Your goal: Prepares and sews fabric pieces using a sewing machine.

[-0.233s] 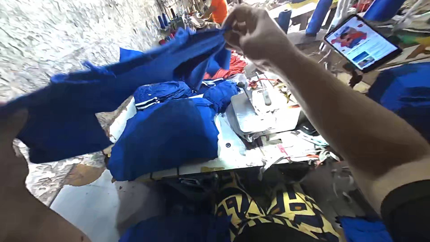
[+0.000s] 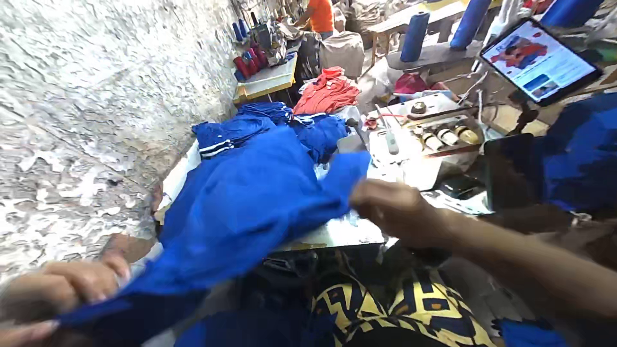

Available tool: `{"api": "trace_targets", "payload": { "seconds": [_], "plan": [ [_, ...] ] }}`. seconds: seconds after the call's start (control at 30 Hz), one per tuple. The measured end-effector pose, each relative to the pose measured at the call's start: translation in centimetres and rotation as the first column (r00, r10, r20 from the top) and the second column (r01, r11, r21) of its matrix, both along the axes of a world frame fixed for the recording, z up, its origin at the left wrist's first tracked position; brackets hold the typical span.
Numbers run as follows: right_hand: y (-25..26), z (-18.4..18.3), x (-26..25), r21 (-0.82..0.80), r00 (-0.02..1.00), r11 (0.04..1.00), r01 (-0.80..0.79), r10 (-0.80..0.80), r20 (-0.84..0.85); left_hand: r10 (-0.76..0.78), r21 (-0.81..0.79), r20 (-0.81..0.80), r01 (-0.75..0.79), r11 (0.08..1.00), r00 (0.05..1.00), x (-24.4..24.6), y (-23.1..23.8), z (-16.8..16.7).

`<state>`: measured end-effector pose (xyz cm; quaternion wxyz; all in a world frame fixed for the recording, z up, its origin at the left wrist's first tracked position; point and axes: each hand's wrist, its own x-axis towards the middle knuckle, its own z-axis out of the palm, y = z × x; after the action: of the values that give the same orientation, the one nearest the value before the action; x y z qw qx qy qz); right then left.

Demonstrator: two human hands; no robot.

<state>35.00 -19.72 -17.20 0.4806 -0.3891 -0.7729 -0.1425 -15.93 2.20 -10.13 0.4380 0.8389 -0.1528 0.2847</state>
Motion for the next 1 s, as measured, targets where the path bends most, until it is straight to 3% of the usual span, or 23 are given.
{"api": "trace_targets", "payload": {
  "seconds": [0.07,0.13,0.2,0.23,0.27,0.3,0.33,0.37,0.4,0.47,0.53,0.57,0.63,0.7,0.73,0.8,0.9,1.0],
  "plan": [
    [-2.5,-5.3,-1.9,-0.005,0.99,0.997,-0.075,0.075,0.119,0.193,-0.255,-0.02,-0.192,0.948,0.981,4.5,-4.0,-2.6],
    [-3.6,-10.8,-3.3,-0.077,0.966,0.984,-0.163,0.175,0.19,0.428,-0.173,-0.224,-0.468,0.867,0.875,9.9,-3.9,-5.0],
    [-3.6,-16.0,-4.0,-0.218,0.934,0.957,-0.189,0.244,0.26,0.603,-0.054,-0.428,-0.685,0.726,0.673,15.2,-1.0,-7.6],
    [-3.6,-17.7,-4.2,-0.357,0.914,0.918,-0.175,0.286,0.287,0.672,0.018,-0.447,-0.744,0.667,0.591,17.9,0.3,-8.7],
    [-3.7,-18.3,-4.4,-0.559,0.894,0.819,-0.129,0.34,0.292,0.73,0.078,-0.415,-0.779,0.623,0.542,20.5,1.5,-9.7],
    [-3.4,-17.9,-4.5,-0.759,0.877,0.649,-0.053,0.394,0.275,0.781,0.123,-0.361,-0.804,0.582,0.51,23.1,2.7,-10.2],
    [-2.6,-16.7,-4.6,-0.896,0.869,0.443,0.017,0.436,0.233,0.823,0.163,-0.306,-0.825,0.541,0.479,25.6,3.6,-10.5],
    [-1.6,-15.5,-4.7,-0.947,0.883,0.319,0.02,0.439,0.167,0.853,0.205,-0.261,-0.837,0.507,0.452,28.0,4.6,-10.6],
    [-0.5,-14.3,-4.6,-0.953,0.913,0.302,-0.025,0.394,0.101,0.874,0.254,-0.245,-0.843,0.475,0.419,30.2,5.6,-10.5],
    [1.8,-12.4,-4.1,-0.889,0.985,0.436,-0.141,0.149,-0.084,0.909,0.333,-0.274,-0.855,0.397,0.315,34.0,7.9,-10.1],
    [4.9,-12.4,-4.2,-0.732,0.927,0.669,-0.129,-0.181,-0.328,0.926,0.436,-0.337,-0.843,0.314,0.17,36.7,10.0,-10.0],
    [6.6,-12.6,-4.0,-0.729,0.849,0.666,-0.16,-0.284,-0.445,0.921,0.494,-0.378,-0.821,0.287,0.095,37.6,10.8,-10.1],
    [9.0,-13.0,-3.3,-0.785,0.66,0.482,-0.39,-0.448,-0.603,0.898,0.625,-0.435,-0.74,0.249,-0.065,39.0,11.8,-10.1],
    [9.6,-12.9,-3.2,-0.731,0.55,0.285,-0.619,-0.507,-0.663,0.852,0.695,-0.502,-0.654,0.297,-0.147,39.6,12.5,-9.3],
    [9.4,-12.8,-3.3,-0.698,0.535,0.226,-0.679,-0.498,-0.682,0.831,0.708,-0.534,-0.619,0.34,-0.154,39.7,12.8,-8.9],
    [8.7,-13.2,-3.7,-0.661,0.519,0.216,-0.719,-0.465,-0.717,0.804,0.693,-0.581,-0.595,0.407,-0.127,39.4,13.2,-8.4],
    [8.1,-13.3,-3.8,-0.635,0.478,0.318,-0.704,-0.449,-0.755,0.816,0.629,-0.578,-0.64,0.441,-0.005,38.7,13.5,-8.7],
    [7.8,-13.0,-3.7,-0.587,0.407,0.416,-0.695,-0.445,-0.798,0.83,0.471,-0.518,-0.742,0.478,0.206,38.3,12.6,-8.4]
  ]
}}
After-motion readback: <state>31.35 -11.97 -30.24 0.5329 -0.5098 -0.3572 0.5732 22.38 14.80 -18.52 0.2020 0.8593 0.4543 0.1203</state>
